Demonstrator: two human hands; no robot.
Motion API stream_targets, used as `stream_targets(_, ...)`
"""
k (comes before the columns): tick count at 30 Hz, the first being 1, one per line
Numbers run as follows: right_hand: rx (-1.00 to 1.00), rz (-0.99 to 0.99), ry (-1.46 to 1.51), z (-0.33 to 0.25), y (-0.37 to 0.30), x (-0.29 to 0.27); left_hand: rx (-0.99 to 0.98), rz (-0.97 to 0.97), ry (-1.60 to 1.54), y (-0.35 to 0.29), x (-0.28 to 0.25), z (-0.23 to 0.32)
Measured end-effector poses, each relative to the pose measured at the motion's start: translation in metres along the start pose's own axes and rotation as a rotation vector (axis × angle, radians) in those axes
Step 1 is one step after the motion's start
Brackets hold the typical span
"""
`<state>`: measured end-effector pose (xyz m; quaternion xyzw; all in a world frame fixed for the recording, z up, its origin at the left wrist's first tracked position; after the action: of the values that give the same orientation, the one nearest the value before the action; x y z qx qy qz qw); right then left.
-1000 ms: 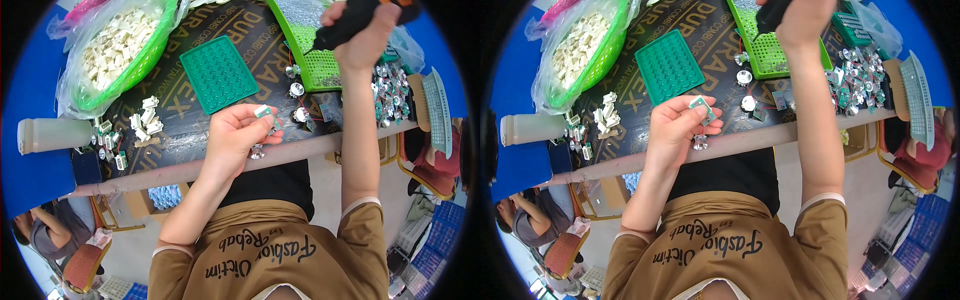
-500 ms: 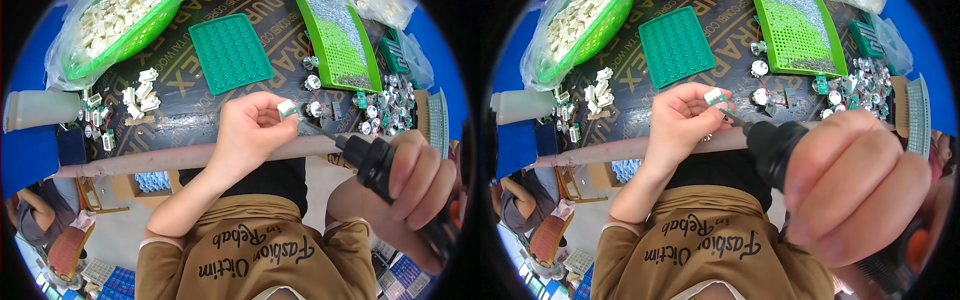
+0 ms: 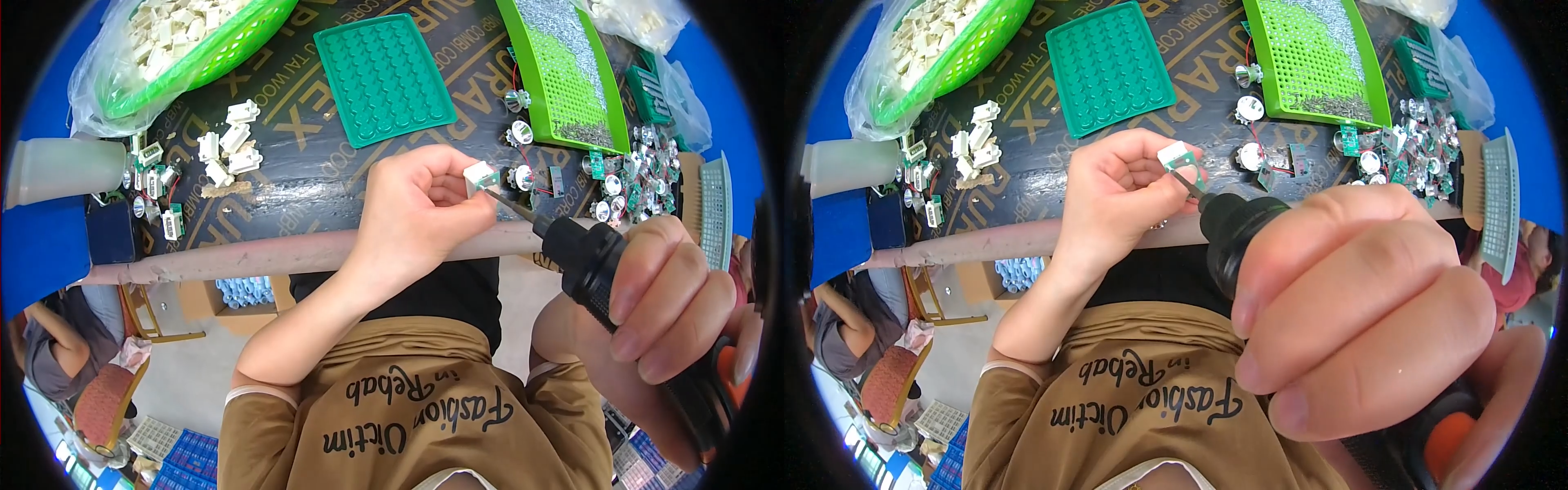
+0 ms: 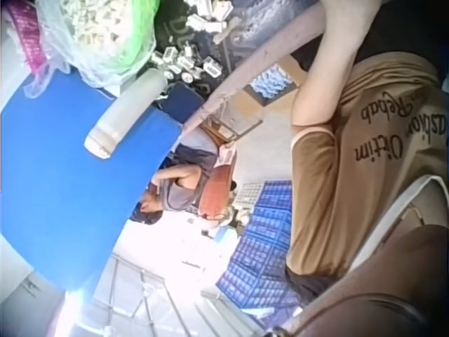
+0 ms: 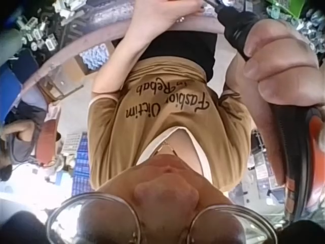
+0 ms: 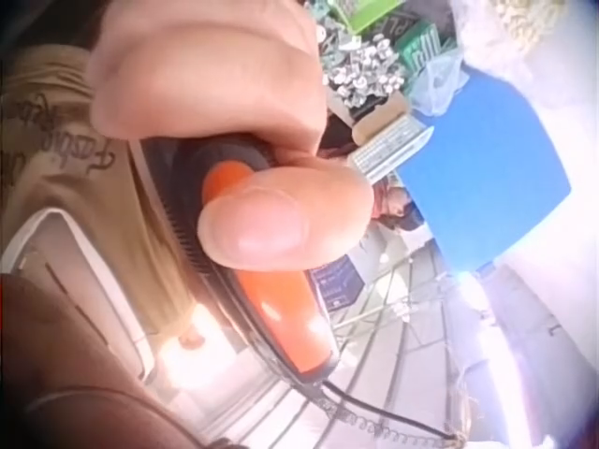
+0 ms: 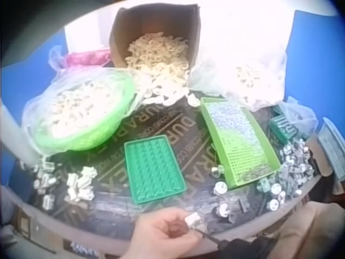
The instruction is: Assembling small electronic LED components into white plastic housings and testing the light functionality.
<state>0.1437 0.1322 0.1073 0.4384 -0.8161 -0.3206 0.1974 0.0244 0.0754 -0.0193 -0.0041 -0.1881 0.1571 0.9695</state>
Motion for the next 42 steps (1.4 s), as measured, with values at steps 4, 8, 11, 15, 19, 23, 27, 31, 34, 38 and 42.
stream_targets(4,0.127,-0.154,0.001,0.000,0.004,0.003,0.002,0.003,-0.008,0.000,-0.001,0.000)
stream_targets(8,0.094,-0.137,-0.033,0.002,0.005,0.012,0.004,0.006,-0.010,0.000,-0.001,0.000)
stream_targets(11,0.072,-0.127,-0.060,0.002,0.006,0.015,0.004,0.011,-0.023,0.000,0.000,0.000)
stream_targets(15,0.091,-0.165,-0.055,0.004,0.007,0.017,0.035,0.056,-0.002,0.000,0.000,-0.004)
stream_targets(19,0.112,-0.207,-0.047,0.005,0.008,0.018,0.044,0.084,0.056,0.001,-0.002,-0.004)
stream_targets(23,0.133,-0.243,-0.051,0.004,0.010,0.019,0.049,0.086,0.041,0.000,-0.001,-0.006)
stream_targets(27,0.150,-0.279,-0.047,0.005,0.013,0.020,0.066,0.084,0.070,0.000,-0.001,-0.005)
stream_targets(31,0.166,-0.311,-0.047,0.005,0.015,0.018,0.002,0.062,0.016,0.001,-0.001,-0.003)
stream_targets(34,0.176,-0.336,-0.059,0.002,0.018,0.016,0.009,0.008,-0.053,0.003,-0.001,-0.001)
stream_targets(38,0.164,-0.362,-0.063,0.002,0.021,0.012,-0.011,-0.010,-0.009,0.003,-0.001,-0.003)
stream_targets(42,0.085,0.086,0.117,0.012,0.029,-0.033,0.018,0.020,-0.106,0.003,0.000,-0.004)
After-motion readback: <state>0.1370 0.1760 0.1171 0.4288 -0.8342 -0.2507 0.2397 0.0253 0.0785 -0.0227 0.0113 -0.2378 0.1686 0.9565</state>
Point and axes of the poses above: each hand's wrist, its own y-axis towards the middle knuckle, its own x-axis out of the palm, z = x × y, the point moved 4 cm from there along y, towards the middle knuckle, and after that the axes turned 7 degrees about x, right-handed, at the moved point
